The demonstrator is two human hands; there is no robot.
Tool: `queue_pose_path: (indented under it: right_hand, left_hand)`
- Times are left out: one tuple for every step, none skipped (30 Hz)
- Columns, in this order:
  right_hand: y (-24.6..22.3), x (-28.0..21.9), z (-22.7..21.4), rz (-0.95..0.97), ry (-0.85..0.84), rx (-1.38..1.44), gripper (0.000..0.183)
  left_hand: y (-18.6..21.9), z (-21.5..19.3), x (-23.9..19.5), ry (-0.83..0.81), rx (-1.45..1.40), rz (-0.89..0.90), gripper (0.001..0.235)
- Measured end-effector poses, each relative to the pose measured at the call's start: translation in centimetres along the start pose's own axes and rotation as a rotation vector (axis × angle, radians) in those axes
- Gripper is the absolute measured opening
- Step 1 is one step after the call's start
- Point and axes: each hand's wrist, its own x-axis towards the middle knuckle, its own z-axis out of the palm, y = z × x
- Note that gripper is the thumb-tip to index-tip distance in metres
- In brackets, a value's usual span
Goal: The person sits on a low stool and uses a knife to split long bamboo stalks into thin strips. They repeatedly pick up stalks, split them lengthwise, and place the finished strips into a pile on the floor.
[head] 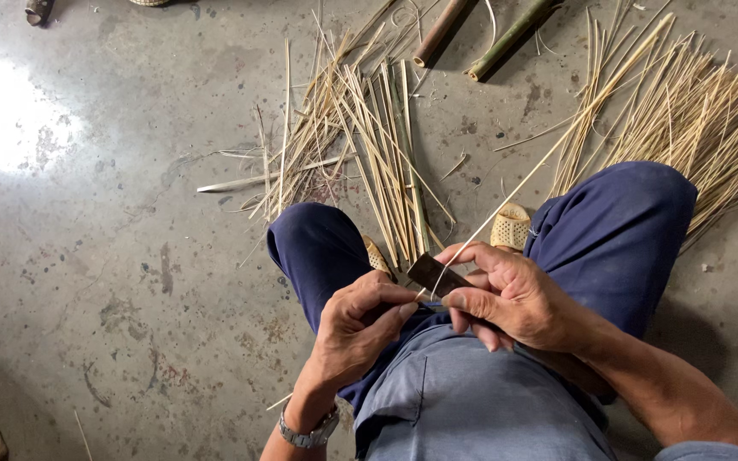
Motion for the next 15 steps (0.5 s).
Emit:
queue_pose_path:
  right_hand:
    - [-0.1,-0.1,-0.2,0.012,0.018,0.006,0.046]
    - [-0.1,-0.2,-0.4,0.024,0.037,0.011,0.046]
    - [-0.1,-0.2,-0.5,0.005,0.019,0.005,0.046]
    - [-0.1,-0.2,-0.6,-0.013,0.003,-0.001,0.046]
    - [0.0,-0.2,-0.8,-0.032,-0.014,-0.008,0.046]
    - [0.0,-0.2,-1.0,-0.068,-0.014,0.008,0.045]
    - [0.0,-0.1,-1.3,-0.103,-0.015,0.024,0.044]
    - [-0.1,-0.1,-1.6,-0.139,-0.017,0.039,0.043]
    - [-0.2,-0.1,-2.1,-0.172,-0.001,0.043,0.042]
    - [-0.3,-0.1,-2.6,-0.205,0.017,0.049,0.042]
    - [-0.2,-0.1,-2.8,-0.238,0.035,0.054,0.041]
    - [-0.1,-0.1,-3.0,-0.240,0.036,0.047,0.041]
    - [0.0,-0.2,-3.0,-0.242,0.038,0.041,0.041]
    - [0.1,-0.1,-3.0,-0.244,0.036,0.031,0.041]
    - [0.3,0.0,-2.8,-0.227,0.033,0.028,0.042]
  left_hand:
    - [0.1,-0.1,-0.2,0.001,0.018,-0.002,0.011]
    - [0.1,-0.3,-0.4,0.001,0.036,-0.003,0.010]
    - [0.0,-0.4,-0.7,0.001,0.053,-0.004,0.010]
    - [0.0,-0.6,-0.9,0.003,0.061,-0.021,0.011]
    - [-0.1,-0.6,-1.2,0.004,0.069,-0.039,0.011]
    - [-0.2,-0.8,-1.4,0.006,0.078,-0.056,0.012]
    - [-0.3,-1.0,-1.7,0.012,0.092,-0.046,0.012]
    - [-0.4,-1.3,-2.0,0.019,0.106,-0.036,0.012]
    - [-0.4,-1.6,-2.2,0.026,0.120,-0.025,0.011]
    - [-0.3,-1.9,-2.4,0.028,0.129,-0.021,0.012]
    - [-0.2,-2.2,-2.6,0.029,0.138,-0.018,0.012]
    - [0.0,-2.4,-2.7,0.029,0.147,-0.013,0.012]
    - [0.2,-2.7,-2.6,0.001,0.126,-0.071,0.014]
    - [0.5,-2.9,-2.4,-0.023,0.105,-0.125,0.015]
    - [0.7,-2.9,-2.2,-0.048,0.085,-0.179,0.017]
